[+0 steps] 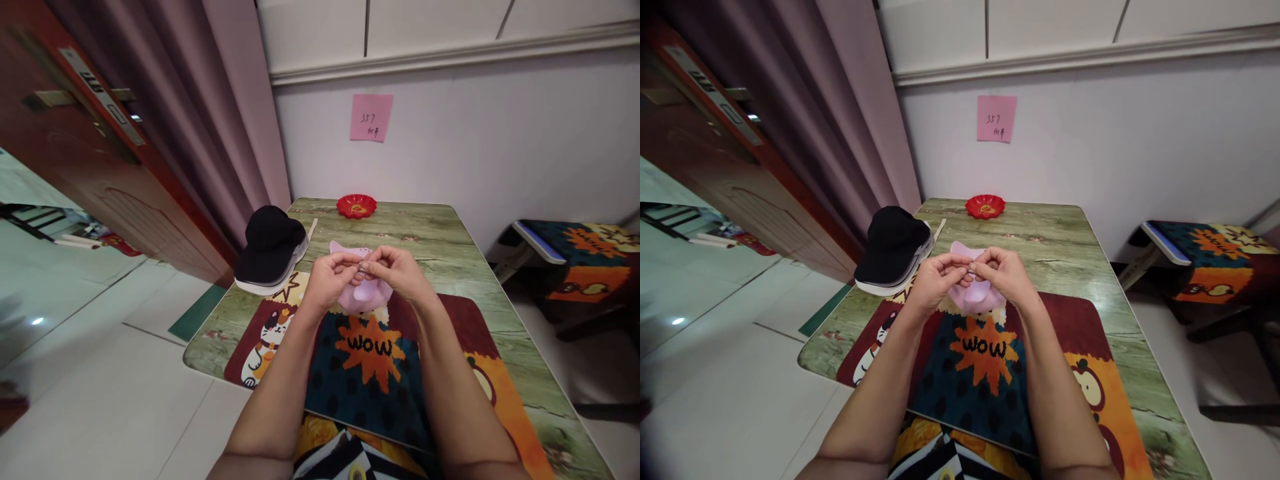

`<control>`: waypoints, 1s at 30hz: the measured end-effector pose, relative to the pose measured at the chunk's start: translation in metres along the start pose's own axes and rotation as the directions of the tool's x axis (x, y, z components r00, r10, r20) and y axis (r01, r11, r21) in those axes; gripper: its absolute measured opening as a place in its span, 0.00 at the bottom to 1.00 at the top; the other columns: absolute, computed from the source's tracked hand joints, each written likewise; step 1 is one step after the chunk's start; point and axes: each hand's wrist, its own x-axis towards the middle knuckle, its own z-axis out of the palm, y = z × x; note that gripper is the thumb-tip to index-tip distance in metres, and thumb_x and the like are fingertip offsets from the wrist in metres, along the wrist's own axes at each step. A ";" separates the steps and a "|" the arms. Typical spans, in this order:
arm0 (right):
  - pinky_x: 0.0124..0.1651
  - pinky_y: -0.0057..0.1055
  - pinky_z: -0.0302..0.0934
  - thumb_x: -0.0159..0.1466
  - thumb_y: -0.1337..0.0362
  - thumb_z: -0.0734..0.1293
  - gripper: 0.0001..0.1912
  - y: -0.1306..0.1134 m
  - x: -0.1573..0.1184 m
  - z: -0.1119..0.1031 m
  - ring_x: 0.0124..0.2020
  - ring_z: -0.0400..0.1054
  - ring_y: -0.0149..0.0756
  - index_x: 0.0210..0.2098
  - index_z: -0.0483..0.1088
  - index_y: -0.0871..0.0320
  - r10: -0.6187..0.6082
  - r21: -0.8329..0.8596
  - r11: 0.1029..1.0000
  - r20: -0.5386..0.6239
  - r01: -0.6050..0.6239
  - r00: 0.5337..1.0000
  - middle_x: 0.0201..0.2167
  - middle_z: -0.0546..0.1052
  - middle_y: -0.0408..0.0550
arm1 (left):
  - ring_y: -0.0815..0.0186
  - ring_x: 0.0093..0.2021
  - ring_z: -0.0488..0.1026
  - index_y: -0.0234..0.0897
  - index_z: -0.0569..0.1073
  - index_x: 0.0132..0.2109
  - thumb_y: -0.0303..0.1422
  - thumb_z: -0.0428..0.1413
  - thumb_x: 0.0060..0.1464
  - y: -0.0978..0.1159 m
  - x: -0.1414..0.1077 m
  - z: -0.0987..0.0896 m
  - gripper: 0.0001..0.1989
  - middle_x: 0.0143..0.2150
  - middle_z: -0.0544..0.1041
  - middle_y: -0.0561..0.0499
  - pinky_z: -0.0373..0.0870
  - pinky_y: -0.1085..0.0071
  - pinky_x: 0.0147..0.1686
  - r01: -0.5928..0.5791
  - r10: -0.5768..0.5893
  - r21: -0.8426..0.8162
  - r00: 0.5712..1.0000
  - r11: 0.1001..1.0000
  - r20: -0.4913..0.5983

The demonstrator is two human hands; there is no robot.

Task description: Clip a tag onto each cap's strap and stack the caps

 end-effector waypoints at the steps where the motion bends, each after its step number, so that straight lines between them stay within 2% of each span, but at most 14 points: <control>1: 0.32 0.30 0.65 0.54 0.50 0.77 0.18 -0.001 0.000 0.001 0.28 0.71 0.33 0.27 0.72 0.58 -0.014 -0.020 1.000 -0.002 0.014 1.000 0.25 0.77 0.45 | 0.68 0.26 0.76 0.31 0.79 0.37 0.34 0.67 0.44 -0.001 0.001 -0.001 0.13 0.27 0.79 0.49 0.76 0.72 0.30 0.013 -0.013 -0.016 1.000 1.000 -0.014; 5: 0.33 0.30 0.63 0.57 0.53 0.75 0.15 -0.005 -0.001 0.007 0.28 0.70 0.34 0.26 0.72 0.57 -0.078 -0.145 0.987 -0.026 0.073 0.997 0.25 0.77 0.45 | 0.68 0.25 0.77 0.31 0.78 0.39 0.34 0.70 0.41 -0.003 0.001 -0.004 0.18 0.28 0.79 0.50 0.76 0.72 0.29 0.053 -0.059 -0.088 0.996 0.995 -0.069; 10: 0.32 0.30 0.62 0.59 0.56 0.72 0.12 -0.007 -0.002 0.009 0.28 0.69 0.34 0.26 0.72 0.56 -0.151 -0.308 0.942 -0.032 0.134 0.988 0.26 0.78 0.46 | 0.66 0.26 0.78 0.31 0.76 0.41 0.34 0.73 0.36 -0.004 0.000 -0.010 0.23 0.29 0.81 0.49 0.77 0.70 0.31 0.096 -0.107 -0.143 0.992 0.985 -0.069; 14: 0.32 0.29 0.61 0.60 0.59 0.71 0.10 -0.007 -0.002 0.007 0.28 0.69 0.33 0.26 0.72 0.56 -0.163 -0.369 0.917 -0.002 0.151 0.987 0.27 0.78 0.45 | 0.68 0.25 0.76 0.31 0.74 0.40 0.34 0.72 0.37 -0.007 0.000 -0.010 0.22 0.28 0.79 0.51 0.75 0.71 0.30 0.084 -0.091 -0.095 0.993 0.992 -0.074; 19: 0.34 0.30 0.59 0.60 0.63 0.70 0.08 -0.009 -0.002 0.011 0.29 0.69 0.33 0.25 0.72 0.55 -0.227 -0.479 0.855 -0.001 0.199 0.974 0.27 0.78 0.44 | 0.73 0.24 0.72 0.33 0.73 0.39 0.31 0.67 0.42 -0.011 0.003 -0.008 0.16 0.26 0.74 0.56 0.70 0.75 0.28 -0.010 0.015 0.061 0.998 0.998 -0.068; 25: 0.35 0.31 0.59 0.60 0.63 0.70 0.08 -0.006 0.000 0.015 0.29 0.68 0.34 0.25 0.71 0.55 -0.281 -0.513 0.823 0.001 0.242 0.960 0.26 0.76 0.43 | 0.73 0.26 0.70 0.35 0.69 0.41 0.32 0.65 0.44 -0.013 0.005 -0.009 0.17 0.28 0.73 0.57 0.67 0.76 0.29 -0.056 0.064 0.092 0.995 0.994 -0.078; 28: 0.34 0.31 0.60 0.61 0.61 0.70 0.08 -0.004 0.001 0.014 0.30 0.69 0.34 0.26 0.71 0.54 -0.272 -0.493 0.838 -0.004 0.235 0.962 0.27 0.76 0.44 | 0.74 0.25 0.70 0.36 0.68 0.42 0.31 0.65 0.43 -0.012 0.003 -0.009 0.19 0.28 0.74 0.57 0.67 0.76 0.29 -0.042 0.047 0.045 0.993 0.998 -0.105; 30: 0.34 0.31 0.60 0.62 0.60 0.70 0.09 -0.004 0.000 0.013 0.29 0.69 0.34 0.27 0.72 0.55 -0.259 -0.467 0.856 -0.013 0.223 0.966 0.28 0.76 0.44 | 0.73 0.25 0.72 0.36 0.67 0.42 0.32 0.67 0.43 -0.011 0.001 -0.010 0.21 0.28 0.75 0.57 0.69 0.75 0.30 -0.007 0.005 -0.024 0.997 1.000 -0.075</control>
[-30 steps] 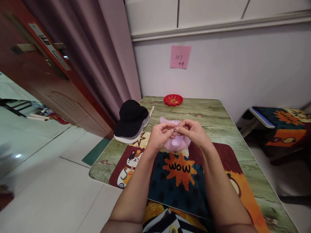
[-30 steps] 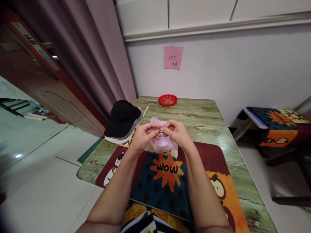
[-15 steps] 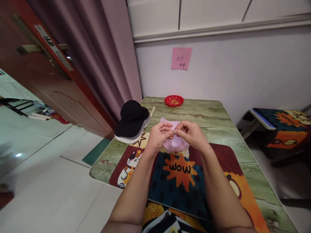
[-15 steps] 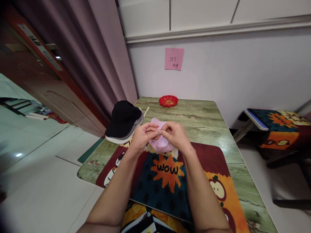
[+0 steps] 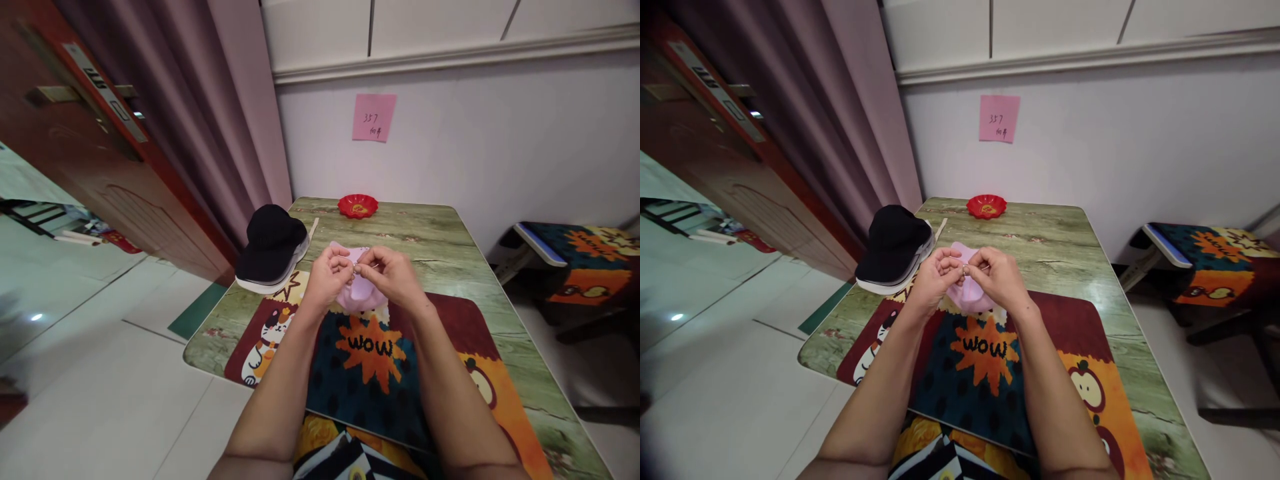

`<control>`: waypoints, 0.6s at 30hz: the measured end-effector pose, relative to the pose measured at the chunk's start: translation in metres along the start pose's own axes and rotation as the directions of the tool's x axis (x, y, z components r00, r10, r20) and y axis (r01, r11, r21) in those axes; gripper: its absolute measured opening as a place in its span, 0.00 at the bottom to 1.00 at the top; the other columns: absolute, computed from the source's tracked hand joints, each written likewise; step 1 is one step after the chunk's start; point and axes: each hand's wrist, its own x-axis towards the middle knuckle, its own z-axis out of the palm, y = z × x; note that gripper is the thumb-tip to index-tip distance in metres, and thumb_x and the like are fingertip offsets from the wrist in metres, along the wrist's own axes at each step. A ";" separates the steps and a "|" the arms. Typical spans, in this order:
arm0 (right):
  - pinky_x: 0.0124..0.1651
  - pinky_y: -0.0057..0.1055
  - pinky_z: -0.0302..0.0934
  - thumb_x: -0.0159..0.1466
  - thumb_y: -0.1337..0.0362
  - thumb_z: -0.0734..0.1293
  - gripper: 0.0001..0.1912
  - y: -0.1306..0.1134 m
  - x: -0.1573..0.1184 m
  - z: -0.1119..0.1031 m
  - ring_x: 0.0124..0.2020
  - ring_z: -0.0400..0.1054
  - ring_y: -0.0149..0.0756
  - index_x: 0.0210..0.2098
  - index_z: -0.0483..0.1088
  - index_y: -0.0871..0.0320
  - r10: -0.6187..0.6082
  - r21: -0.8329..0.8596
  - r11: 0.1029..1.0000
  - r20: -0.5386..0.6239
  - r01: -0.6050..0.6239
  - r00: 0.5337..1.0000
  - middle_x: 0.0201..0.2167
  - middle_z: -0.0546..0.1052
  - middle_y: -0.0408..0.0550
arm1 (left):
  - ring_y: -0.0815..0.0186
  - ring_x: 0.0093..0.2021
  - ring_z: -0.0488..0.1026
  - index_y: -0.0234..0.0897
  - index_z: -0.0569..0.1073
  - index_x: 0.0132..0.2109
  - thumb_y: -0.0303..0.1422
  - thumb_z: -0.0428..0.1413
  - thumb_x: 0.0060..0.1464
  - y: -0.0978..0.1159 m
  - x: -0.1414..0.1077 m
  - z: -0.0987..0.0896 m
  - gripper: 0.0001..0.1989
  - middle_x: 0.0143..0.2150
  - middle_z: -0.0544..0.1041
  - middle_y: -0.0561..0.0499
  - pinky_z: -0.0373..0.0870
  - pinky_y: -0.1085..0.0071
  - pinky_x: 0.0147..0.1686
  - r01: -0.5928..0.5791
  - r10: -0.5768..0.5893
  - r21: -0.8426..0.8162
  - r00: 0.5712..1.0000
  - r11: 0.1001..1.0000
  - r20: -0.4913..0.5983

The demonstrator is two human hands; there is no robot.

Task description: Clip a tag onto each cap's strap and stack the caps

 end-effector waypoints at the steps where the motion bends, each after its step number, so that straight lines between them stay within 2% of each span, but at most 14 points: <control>1: 0.34 0.31 0.60 0.62 0.60 0.70 0.09 0.000 0.000 -0.001 0.29 0.69 0.34 0.27 0.72 0.55 0.007 0.012 1.000 -0.002 -0.007 1.000 0.28 0.77 0.44 | 0.72 0.25 0.73 0.36 0.67 0.42 0.32 0.68 0.42 0.001 -0.001 -0.001 0.22 0.29 0.76 0.56 0.70 0.74 0.31 0.026 -0.025 -0.035 0.999 0.999 0.023; 6: 0.35 0.31 0.61 0.61 0.61 0.70 0.08 0.000 -0.001 -0.004 0.30 0.69 0.34 0.27 0.72 0.55 0.016 0.007 1.000 -0.016 -0.016 1.000 0.28 0.77 0.45 | 0.69 0.26 0.76 0.34 0.69 0.41 0.32 0.71 0.37 0.002 -0.001 -0.003 0.25 0.28 0.78 0.54 0.73 0.72 0.32 0.088 -0.084 -0.107 0.995 0.990 0.046; 11: 0.34 0.31 0.62 0.61 0.58 0.71 0.10 0.001 -0.001 -0.005 0.29 0.69 0.34 0.27 0.73 0.56 0.052 0.114 0.992 0.025 -0.055 0.998 0.27 0.77 0.45 | 0.68 0.26 0.76 0.33 0.70 0.41 0.32 0.72 0.37 0.002 -0.001 -0.001 0.25 0.28 0.79 0.53 0.73 0.72 0.32 0.105 -0.099 -0.122 0.994 0.987 0.052; 18: 0.34 0.30 0.62 0.61 0.60 0.71 0.09 0.000 -0.001 -0.003 0.29 0.70 0.34 0.27 0.73 0.56 0.017 0.040 0.999 0.043 -0.019 0.999 0.28 0.79 0.45 | 0.72 0.24 0.72 0.34 0.69 0.41 0.30 0.69 0.37 -0.002 0.000 -0.001 0.23 0.27 0.76 0.56 0.69 0.74 0.28 0.089 -0.086 -0.068 0.995 0.994 0.041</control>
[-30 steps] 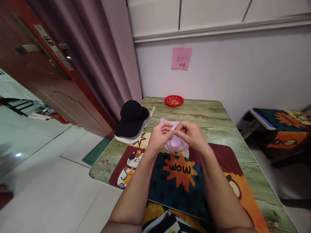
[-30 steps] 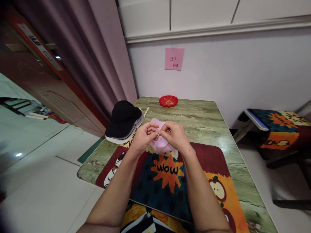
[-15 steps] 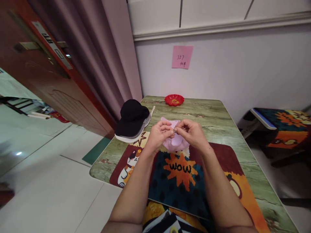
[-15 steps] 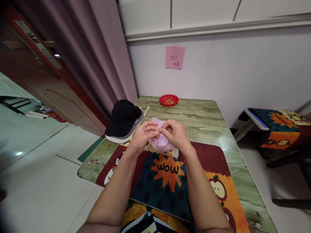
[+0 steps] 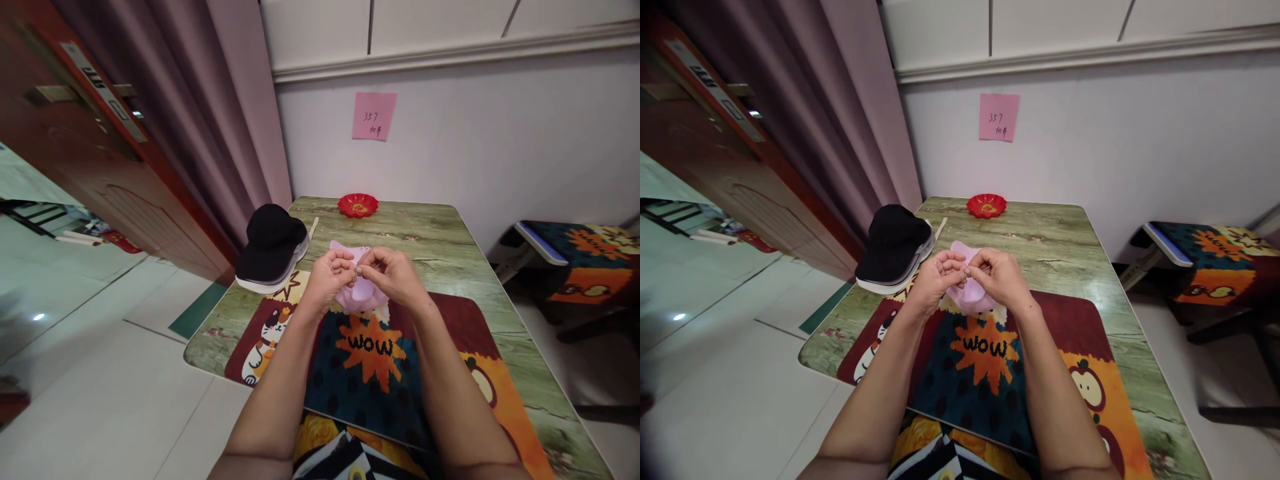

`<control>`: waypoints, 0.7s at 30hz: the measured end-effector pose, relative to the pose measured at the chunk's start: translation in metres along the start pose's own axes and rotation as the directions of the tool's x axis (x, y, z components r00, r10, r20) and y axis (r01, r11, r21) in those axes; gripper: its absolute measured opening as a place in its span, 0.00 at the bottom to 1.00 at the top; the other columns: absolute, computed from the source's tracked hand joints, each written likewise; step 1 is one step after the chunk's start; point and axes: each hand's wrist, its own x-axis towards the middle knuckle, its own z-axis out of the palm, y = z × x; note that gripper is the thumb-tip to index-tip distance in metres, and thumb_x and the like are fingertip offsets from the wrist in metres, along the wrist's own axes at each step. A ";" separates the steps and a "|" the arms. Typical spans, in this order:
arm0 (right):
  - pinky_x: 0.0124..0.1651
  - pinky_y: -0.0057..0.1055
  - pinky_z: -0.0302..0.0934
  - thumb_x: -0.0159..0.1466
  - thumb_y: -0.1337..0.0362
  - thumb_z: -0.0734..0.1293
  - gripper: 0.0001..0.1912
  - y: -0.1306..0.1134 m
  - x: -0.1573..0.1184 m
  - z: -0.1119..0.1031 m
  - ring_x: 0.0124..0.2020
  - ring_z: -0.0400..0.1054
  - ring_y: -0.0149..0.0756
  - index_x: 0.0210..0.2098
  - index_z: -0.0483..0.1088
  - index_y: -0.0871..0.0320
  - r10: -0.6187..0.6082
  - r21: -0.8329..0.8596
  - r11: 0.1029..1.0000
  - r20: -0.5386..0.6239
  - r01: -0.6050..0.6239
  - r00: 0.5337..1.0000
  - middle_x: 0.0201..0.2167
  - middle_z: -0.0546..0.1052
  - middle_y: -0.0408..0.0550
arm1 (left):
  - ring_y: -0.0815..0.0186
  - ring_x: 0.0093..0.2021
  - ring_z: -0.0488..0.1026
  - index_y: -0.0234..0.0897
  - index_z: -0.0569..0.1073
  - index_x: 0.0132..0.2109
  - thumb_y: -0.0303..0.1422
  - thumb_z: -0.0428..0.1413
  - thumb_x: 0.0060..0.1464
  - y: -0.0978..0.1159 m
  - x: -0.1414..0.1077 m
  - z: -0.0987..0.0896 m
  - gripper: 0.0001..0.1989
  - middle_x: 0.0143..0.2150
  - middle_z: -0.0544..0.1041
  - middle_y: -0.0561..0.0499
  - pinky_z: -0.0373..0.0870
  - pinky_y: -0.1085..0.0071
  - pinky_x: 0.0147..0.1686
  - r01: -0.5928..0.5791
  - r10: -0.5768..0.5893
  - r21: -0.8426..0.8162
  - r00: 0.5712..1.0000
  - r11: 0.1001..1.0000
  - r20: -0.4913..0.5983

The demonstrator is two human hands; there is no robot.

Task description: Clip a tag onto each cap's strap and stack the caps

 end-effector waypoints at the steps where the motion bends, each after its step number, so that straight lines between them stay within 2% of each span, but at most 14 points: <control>1: 0.34 0.30 0.61 0.61 0.61 0.71 0.09 0.000 0.000 0.000 0.29 0.70 0.33 0.26 0.73 0.56 -0.011 -0.022 1.000 0.000 0.011 1.000 0.28 0.78 0.45 | 0.72 0.24 0.71 0.34 0.69 0.41 0.30 0.69 0.37 -0.001 0.000 0.000 0.23 0.27 0.75 0.57 0.68 0.74 0.28 -0.009 0.009 0.013 1.000 1.000 0.002; 3: 0.33 0.29 0.62 0.62 0.61 0.71 0.08 0.000 0.000 0.001 0.29 0.70 0.33 0.28 0.73 0.57 -0.029 -0.042 0.999 -0.003 0.029 1.000 0.28 0.78 0.45 | 0.73 0.24 0.70 0.34 0.70 0.42 0.31 0.68 0.38 -0.001 0.001 -0.001 0.22 0.27 0.75 0.57 0.67 0.75 0.28 -0.031 0.031 0.031 1.000 0.999 -0.001; 5: 0.35 0.30 0.64 0.61 0.62 0.71 0.05 0.000 0.000 0.000 0.32 0.72 0.34 0.36 0.76 0.56 -0.061 -0.019 0.998 0.020 0.061 0.998 0.33 0.80 0.46 | 0.73 0.25 0.70 0.34 0.70 0.42 0.30 0.67 0.39 0.000 0.001 0.000 0.22 0.27 0.74 0.57 0.67 0.75 0.29 -0.055 0.055 0.036 0.998 0.998 -0.016; 8: 0.41 0.32 0.67 0.61 0.62 0.73 0.15 0.001 0.000 -0.001 0.41 0.74 0.38 0.48 0.76 0.53 -0.154 -0.008 0.988 0.087 0.155 0.984 0.43 0.81 0.48 | 0.72 0.26 0.70 0.35 0.70 0.42 0.29 0.65 0.39 0.002 0.000 0.001 0.21 0.28 0.74 0.57 0.66 0.75 0.30 -0.077 0.079 0.033 0.996 0.996 -0.036; 12: 0.42 0.33 0.66 0.63 0.65 0.71 0.08 -0.001 0.001 -0.001 0.40 0.73 0.37 0.42 0.78 0.52 -0.240 -0.104 0.963 0.086 0.248 0.967 0.41 0.81 0.47 | 0.73 0.24 0.69 0.35 0.69 0.42 0.28 0.63 0.39 0.004 -0.001 0.003 0.19 0.27 0.74 0.57 0.64 0.75 0.28 -0.071 0.072 0.021 0.995 0.997 -0.064; 21: 0.37 0.30 0.64 0.56 0.72 0.69 0.11 0.002 0.001 0.009 0.29 0.68 0.32 0.39 0.75 0.56 -0.254 -0.228 0.941 0.021 0.252 0.967 0.34 0.77 0.45 | 0.73 0.25 0.68 0.35 0.69 0.40 0.25 0.60 0.35 0.001 0.002 0.007 0.20 0.26 0.73 0.58 0.62 0.76 0.27 -0.091 0.095 0.033 0.985 0.995 -0.147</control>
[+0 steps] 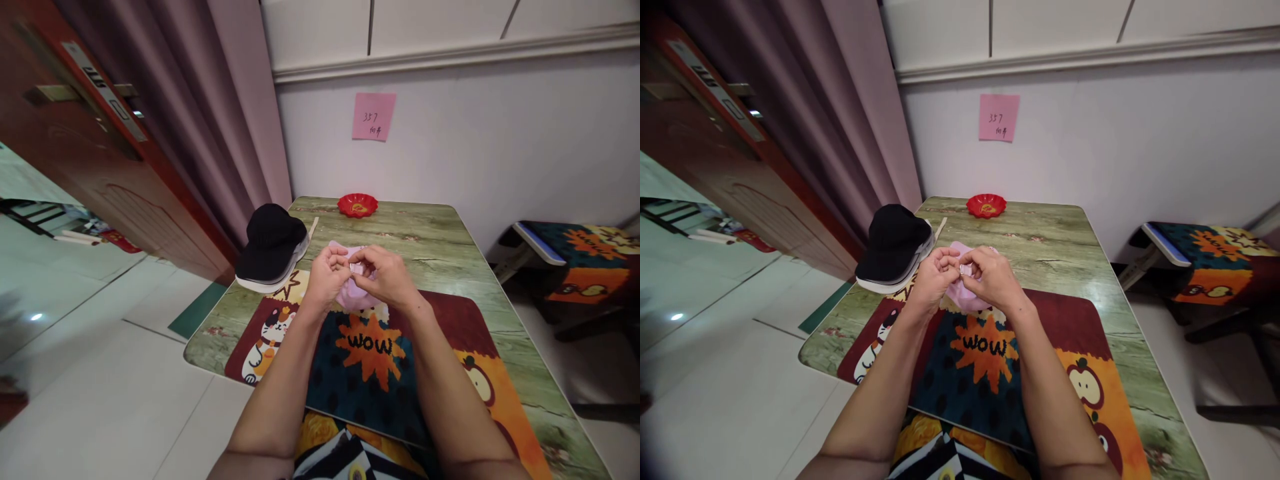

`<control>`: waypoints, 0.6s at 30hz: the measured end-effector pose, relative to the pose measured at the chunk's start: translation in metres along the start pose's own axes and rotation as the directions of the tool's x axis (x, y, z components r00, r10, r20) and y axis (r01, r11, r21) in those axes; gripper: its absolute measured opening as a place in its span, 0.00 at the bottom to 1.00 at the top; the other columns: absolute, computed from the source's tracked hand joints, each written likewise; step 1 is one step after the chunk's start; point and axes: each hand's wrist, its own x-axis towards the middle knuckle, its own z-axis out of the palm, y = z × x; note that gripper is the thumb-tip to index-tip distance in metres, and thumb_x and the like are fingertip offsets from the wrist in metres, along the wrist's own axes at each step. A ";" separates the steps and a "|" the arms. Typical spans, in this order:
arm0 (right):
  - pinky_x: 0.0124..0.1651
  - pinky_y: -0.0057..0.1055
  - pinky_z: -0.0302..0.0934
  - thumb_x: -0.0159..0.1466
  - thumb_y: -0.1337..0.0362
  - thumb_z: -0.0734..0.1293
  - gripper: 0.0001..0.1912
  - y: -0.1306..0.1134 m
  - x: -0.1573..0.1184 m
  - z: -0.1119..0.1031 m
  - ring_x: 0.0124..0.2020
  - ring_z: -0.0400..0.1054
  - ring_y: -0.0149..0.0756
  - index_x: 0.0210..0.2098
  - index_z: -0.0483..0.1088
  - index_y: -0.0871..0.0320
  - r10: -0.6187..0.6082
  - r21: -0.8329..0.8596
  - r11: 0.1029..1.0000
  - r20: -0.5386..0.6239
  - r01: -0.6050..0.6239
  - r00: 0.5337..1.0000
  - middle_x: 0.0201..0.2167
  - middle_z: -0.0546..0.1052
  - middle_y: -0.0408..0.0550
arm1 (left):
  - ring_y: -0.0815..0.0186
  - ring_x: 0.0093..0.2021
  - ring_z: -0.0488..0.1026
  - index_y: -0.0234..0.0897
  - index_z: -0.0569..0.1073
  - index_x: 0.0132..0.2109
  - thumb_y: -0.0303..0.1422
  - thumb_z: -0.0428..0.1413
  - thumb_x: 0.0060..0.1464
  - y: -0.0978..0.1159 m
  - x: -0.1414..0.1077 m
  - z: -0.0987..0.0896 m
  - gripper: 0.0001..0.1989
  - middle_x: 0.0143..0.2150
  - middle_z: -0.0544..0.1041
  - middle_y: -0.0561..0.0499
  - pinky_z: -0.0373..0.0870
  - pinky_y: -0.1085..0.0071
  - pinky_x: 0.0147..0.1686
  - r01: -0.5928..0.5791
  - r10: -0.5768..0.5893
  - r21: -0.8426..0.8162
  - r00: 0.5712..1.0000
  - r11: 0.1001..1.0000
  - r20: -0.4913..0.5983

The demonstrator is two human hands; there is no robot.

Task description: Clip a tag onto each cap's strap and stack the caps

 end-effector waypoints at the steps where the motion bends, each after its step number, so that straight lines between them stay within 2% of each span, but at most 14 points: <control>1: 0.37 0.30 0.64 0.56 0.73 0.69 0.11 0.001 0.000 0.001 0.29 0.68 0.32 0.38 0.74 0.56 -0.005 -0.006 1.000 -0.005 0.005 1.000 0.34 0.76 0.45 | 0.73 0.25 0.68 0.35 0.69 0.40 0.25 0.60 0.35 0.000 0.000 0.000 0.20 0.26 0.73 0.58 0.62 0.76 0.27 0.001 -0.001 -0.005 1.000 1.000 -0.007; 8: 0.37 0.31 0.63 0.56 0.72 0.69 0.10 -0.001 0.000 0.008 0.31 0.68 0.33 0.38 0.73 0.56 -0.021 -0.004 1.000 -0.033 0.021 0.999 0.34 0.76 0.45 | 0.75 0.20 0.64 0.34 0.70 0.37 0.23 0.59 0.33 -0.002 0.000 -0.005 0.18 0.24 0.73 0.58 0.58 0.77 0.24 0.147 -0.142 -0.182 0.989 0.972 0.045; 15: 0.38 0.31 0.64 0.56 0.72 0.69 0.11 -0.002 0.000 0.012 0.34 0.69 0.35 0.38 0.72 0.55 -0.030 -0.009 1.000 -0.049 0.030 0.998 0.34 0.76 0.45 | 0.77 0.21 0.63 0.32 0.70 0.36 0.23 0.62 0.34 0.000 0.002 -0.008 0.16 0.24 0.70 0.56 0.57 0.77 0.24 0.272 -0.247 -0.300 0.962 0.914 0.118; 18: 0.38 0.31 0.65 0.56 0.72 0.69 0.11 -0.001 -0.001 0.013 0.33 0.69 0.34 0.39 0.73 0.55 -0.025 0.004 1.000 -0.044 0.025 0.999 0.34 0.76 0.45 | 0.77 0.21 0.63 0.32 0.70 0.35 0.23 0.62 0.34 0.000 0.002 -0.009 0.16 0.23 0.70 0.57 0.58 0.77 0.24 0.265 -0.239 -0.283 0.963 0.922 0.124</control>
